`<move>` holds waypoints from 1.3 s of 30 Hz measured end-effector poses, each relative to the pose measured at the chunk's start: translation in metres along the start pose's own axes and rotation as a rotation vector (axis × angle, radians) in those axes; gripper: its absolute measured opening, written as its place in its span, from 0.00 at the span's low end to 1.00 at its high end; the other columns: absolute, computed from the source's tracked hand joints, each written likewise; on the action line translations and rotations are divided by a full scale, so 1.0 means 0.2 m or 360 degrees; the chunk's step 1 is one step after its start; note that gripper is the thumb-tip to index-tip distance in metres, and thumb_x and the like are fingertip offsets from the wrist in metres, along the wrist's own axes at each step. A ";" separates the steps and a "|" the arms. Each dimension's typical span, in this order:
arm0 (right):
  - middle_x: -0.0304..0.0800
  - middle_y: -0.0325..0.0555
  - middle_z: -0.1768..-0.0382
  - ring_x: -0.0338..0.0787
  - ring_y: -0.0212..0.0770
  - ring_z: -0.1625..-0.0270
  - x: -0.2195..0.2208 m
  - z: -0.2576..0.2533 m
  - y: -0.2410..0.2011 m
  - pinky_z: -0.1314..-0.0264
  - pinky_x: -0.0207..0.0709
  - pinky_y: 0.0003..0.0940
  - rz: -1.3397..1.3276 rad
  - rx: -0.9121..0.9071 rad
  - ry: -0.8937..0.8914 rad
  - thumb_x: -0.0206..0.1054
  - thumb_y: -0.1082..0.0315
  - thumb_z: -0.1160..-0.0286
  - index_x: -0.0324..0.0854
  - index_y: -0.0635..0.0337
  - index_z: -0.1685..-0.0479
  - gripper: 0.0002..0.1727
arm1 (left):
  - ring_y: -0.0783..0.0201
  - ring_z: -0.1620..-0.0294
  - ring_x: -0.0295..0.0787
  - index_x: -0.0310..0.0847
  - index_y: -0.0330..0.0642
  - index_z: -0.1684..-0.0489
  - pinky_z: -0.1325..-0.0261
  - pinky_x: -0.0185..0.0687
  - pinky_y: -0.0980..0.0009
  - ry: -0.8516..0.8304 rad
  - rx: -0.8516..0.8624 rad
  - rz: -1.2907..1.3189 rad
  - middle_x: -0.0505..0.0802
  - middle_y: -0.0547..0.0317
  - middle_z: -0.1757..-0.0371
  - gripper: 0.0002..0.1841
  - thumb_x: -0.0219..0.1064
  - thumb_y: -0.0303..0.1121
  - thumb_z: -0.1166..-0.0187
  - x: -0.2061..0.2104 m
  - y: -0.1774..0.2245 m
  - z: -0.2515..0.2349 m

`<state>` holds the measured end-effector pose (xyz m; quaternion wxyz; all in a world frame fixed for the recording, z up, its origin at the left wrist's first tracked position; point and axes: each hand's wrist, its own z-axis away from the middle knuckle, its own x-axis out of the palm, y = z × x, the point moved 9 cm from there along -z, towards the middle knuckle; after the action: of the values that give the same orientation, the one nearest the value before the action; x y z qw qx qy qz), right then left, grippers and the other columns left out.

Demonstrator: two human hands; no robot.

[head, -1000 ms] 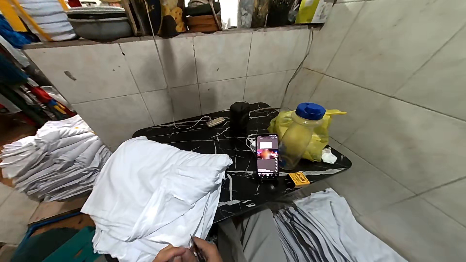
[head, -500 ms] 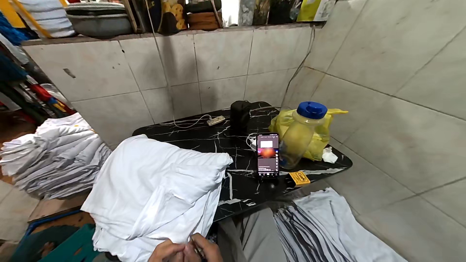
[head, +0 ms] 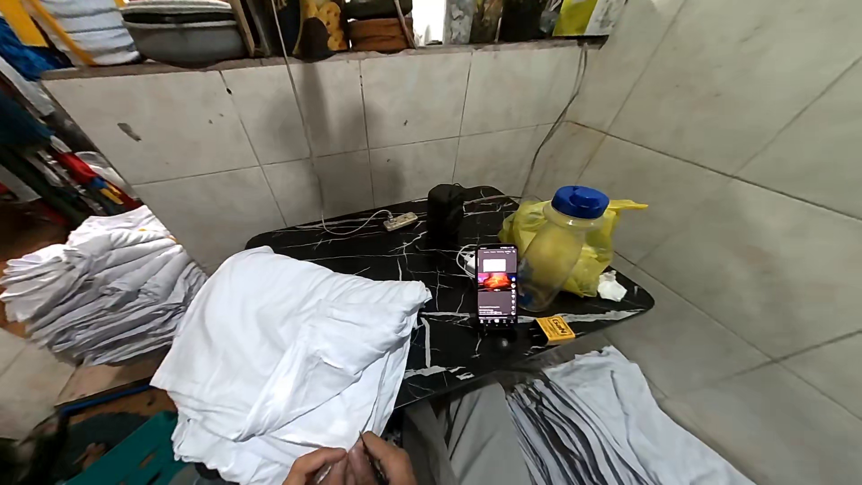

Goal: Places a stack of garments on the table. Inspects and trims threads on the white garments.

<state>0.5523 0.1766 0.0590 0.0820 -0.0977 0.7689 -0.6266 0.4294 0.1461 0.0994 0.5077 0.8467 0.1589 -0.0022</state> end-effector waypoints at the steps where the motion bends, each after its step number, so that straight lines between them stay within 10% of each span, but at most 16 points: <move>1: 0.86 0.50 0.73 0.86 0.34 0.68 -0.01 0.00 0.00 0.60 0.81 0.31 0.0019 0.0016 0.0012 0.56 0.67 0.10 0.83 0.74 0.62 0.18 | 0.76 0.60 0.92 0.83 0.29 0.55 0.55 0.92 0.76 -0.0006 -0.0005 -0.0002 0.95 0.60 0.57 0.04 0.68 0.20 0.22 0.00 0.00 0.00; 19: 0.84 0.55 0.72 0.81 0.38 0.71 0.00 0.00 -0.05 0.66 0.77 0.31 0.0203 -0.0207 0.0045 0.63 0.70 0.17 0.83 0.73 0.63 0.12 | 0.77 0.60 0.92 0.85 0.43 0.53 0.55 0.92 0.75 0.0117 -0.0022 0.0073 0.95 0.71 0.57 0.08 0.67 0.19 0.22 -0.06 -0.03 0.00; 27: 0.90 0.57 0.67 0.90 0.46 0.63 -0.03 0.00 -0.01 0.56 0.84 0.47 0.0367 0.0106 0.0092 0.64 0.56 0.14 0.87 0.71 0.58 0.21 | 0.78 0.61 0.90 0.85 0.34 0.55 0.57 0.89 0.78 0.0101 0.0064 -0.0038 0.94 0.63 0.60 0.05 0.65 0.19 0.21 -0.04 -0.02 0.00; 31: 0.82 0.49 0.77 0.79 0.33 0.75 -0.02 0.00 0.01 0.68 0.76 0.30 0.0113 0.0133 0.0082 0.66 0.66 0.18 0.82 0.73 0.64 0.15 | 0.77 0.58 0.89 0.86 0.32 0.58 0.54 0.88 0.79 0.0025 0.0095 -0.0102 0.93 0.57 0.58 0.05 0.64 0.22 0.20 0.00 -0.01 0.00; 39: 0.83 0.48 0.75 0.80 0.30 0.73 -0.05 -0.01 -0.01 0.66 0.76 0.27 0.0068 0.0100 0.0097 0.62 0.72 0.18 0.83 0.73 0.61 0.10 | 0.69 0.46 0.86 0.88 0.30 0.46 0.41 0.86 0.78 -0.0200 0.0096 -0.0356 0.85 0.41 0.45 0.12 0.68 0.25 0.21 0.05 0.03 0.01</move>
<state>0.5609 0.1810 0.0620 0.0750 -0.0594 0.7529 -0.6511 0.4407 0.1450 0.1021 0.4875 0.8368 0.2201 -0.1165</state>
